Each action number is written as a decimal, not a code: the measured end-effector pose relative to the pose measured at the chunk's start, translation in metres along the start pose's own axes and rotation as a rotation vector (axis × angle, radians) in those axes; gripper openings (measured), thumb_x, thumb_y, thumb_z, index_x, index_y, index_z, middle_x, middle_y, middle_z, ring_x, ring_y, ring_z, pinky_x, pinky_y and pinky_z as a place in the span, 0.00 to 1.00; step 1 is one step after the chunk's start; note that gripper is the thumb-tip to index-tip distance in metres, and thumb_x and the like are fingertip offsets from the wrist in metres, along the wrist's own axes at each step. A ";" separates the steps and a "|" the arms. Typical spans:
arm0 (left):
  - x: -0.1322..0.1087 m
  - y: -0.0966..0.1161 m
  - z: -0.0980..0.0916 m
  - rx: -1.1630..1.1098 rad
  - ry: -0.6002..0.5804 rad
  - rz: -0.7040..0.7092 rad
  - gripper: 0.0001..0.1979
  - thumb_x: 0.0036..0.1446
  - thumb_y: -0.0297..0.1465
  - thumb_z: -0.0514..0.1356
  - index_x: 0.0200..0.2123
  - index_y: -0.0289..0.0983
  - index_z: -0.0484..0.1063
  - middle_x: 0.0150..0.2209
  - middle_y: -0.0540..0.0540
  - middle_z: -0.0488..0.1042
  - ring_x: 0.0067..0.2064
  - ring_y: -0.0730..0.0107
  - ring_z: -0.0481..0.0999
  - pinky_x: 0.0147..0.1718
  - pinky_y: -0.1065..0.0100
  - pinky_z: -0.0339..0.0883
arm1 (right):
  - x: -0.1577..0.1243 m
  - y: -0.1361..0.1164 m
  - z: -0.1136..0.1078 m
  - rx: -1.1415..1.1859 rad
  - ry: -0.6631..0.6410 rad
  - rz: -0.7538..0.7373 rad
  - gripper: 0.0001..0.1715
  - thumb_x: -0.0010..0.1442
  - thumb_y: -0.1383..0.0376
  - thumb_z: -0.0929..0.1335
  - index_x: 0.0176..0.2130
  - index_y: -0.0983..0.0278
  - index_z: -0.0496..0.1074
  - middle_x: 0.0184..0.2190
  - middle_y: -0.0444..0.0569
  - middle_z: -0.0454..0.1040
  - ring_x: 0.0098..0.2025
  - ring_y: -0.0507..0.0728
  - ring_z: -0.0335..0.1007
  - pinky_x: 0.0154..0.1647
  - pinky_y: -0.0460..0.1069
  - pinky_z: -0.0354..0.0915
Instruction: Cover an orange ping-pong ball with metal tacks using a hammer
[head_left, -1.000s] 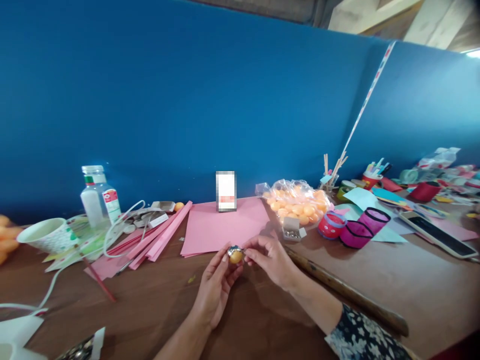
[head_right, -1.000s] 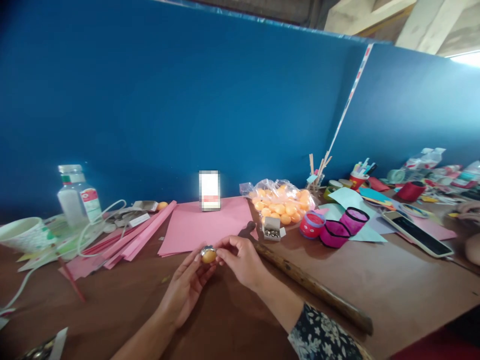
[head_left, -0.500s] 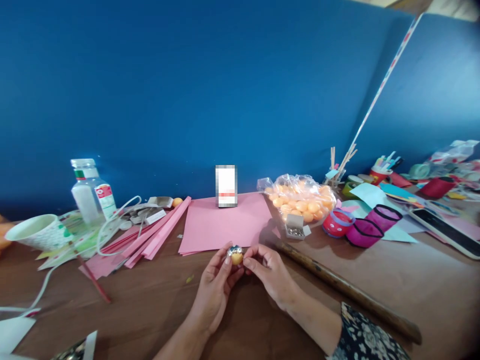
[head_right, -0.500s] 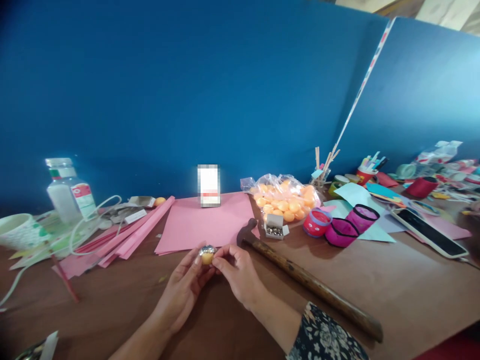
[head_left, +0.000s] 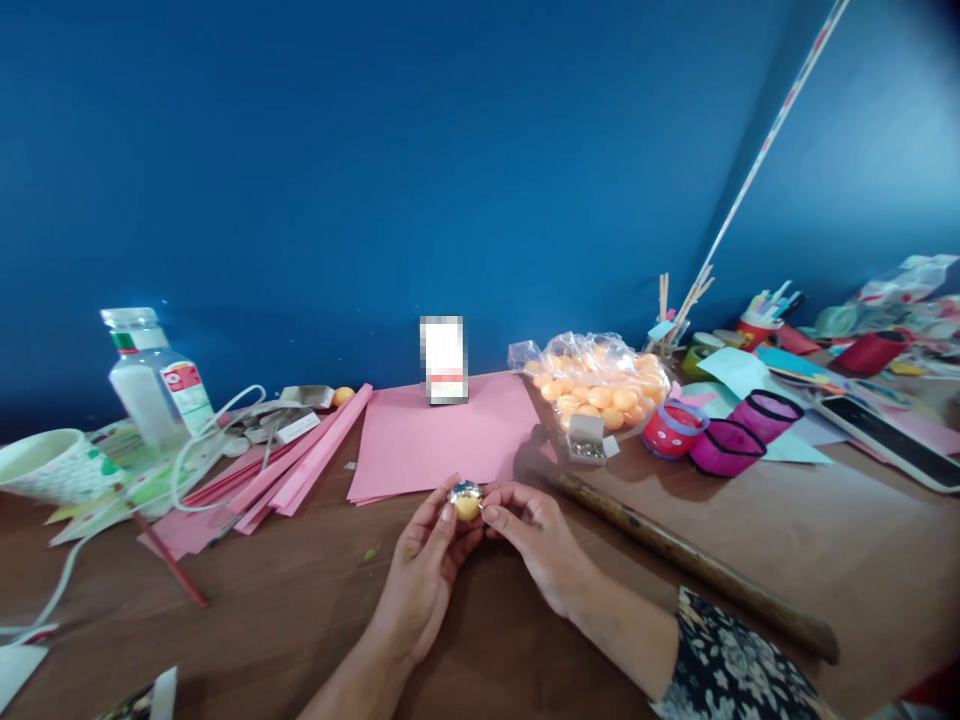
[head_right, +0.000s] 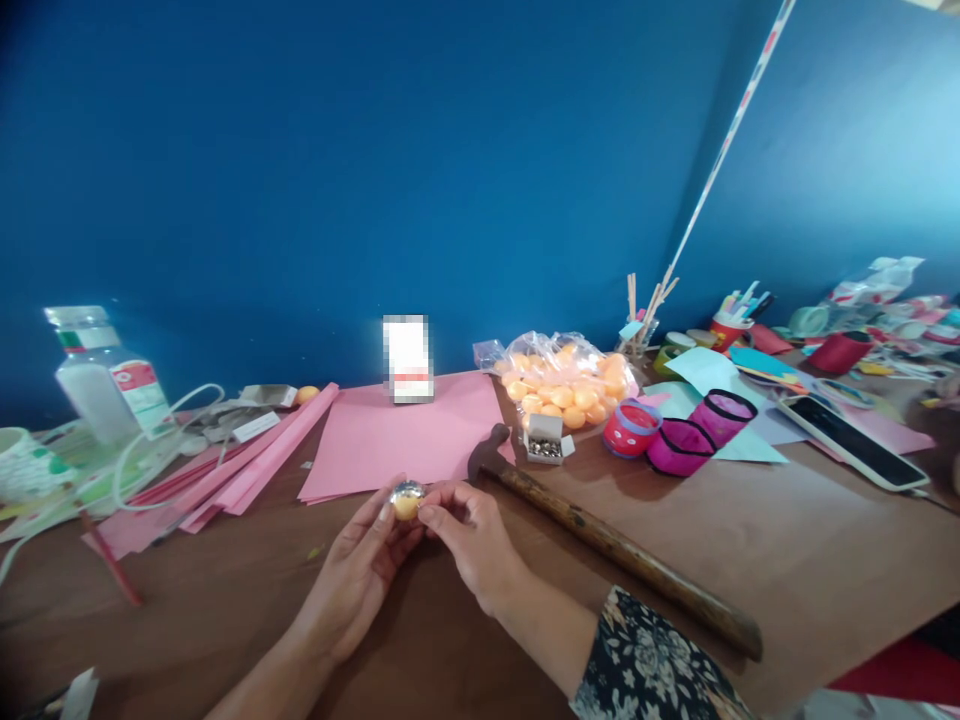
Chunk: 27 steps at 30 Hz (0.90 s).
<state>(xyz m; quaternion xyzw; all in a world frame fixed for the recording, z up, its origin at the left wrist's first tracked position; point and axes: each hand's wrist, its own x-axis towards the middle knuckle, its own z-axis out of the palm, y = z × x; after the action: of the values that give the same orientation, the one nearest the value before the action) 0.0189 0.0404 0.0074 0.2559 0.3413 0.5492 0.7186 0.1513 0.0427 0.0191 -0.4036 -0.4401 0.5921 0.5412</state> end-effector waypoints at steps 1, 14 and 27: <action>0.000 0.000 0.000 0.000 0.003 -0.002 0.24 0.51 0.31 0.61 0.52 0.42 0.65 0.44 0.45 0.75 0.40 0.70 0.75 0.41 0.68 0.68 | 0.000 0.000 0.000 0.007 -0.002 0.003 0.09 0.50 0.62 0.70 0.28 0.66 0.71 0.33 0.47 0.70 0.32 0.51 0.63 0.34 0.46 0.61; 0.000 0.000 0.001 0.021 0.006 0.001 0.23 0.48 0.31 0.63 0.50 0.41 0.67 0.45 0.44 0.74 0.42 0.67 0.74 0.43 0.65 0.67 | -0.001 0.001 -0.001 0.029 0.004 0.012 0.06 0.49 0.64 0.70 0.27 0.66 0.72 0.40 0.47 0.70 0.38 0.53 0.65 0.37 0.45 0.62; 0.000 0.000 0.001 0.018 -0.030 -0.001 0.21 0.52 0.30 0.60 0.51 0.41 0.66 0.45 0.44 0.74 0.42 0.68 0.74 0.44 0.64 0.67 | -0.001 0.001 -0.002 0.010 0.011 0.017 0.07 0.50 0.63 0.70 0.27 0.67 0.72 0.39 0.48 0.70 0.36 0.52 0.64 0.36 0.45 0.62</action>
<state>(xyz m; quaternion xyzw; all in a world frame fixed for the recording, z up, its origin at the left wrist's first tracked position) 0.0195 0.0399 0.0078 0.2704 0.3356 0.5418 0.7216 0.1529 0.0417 0.0180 -0.4079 -0.4305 0.5966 0.5406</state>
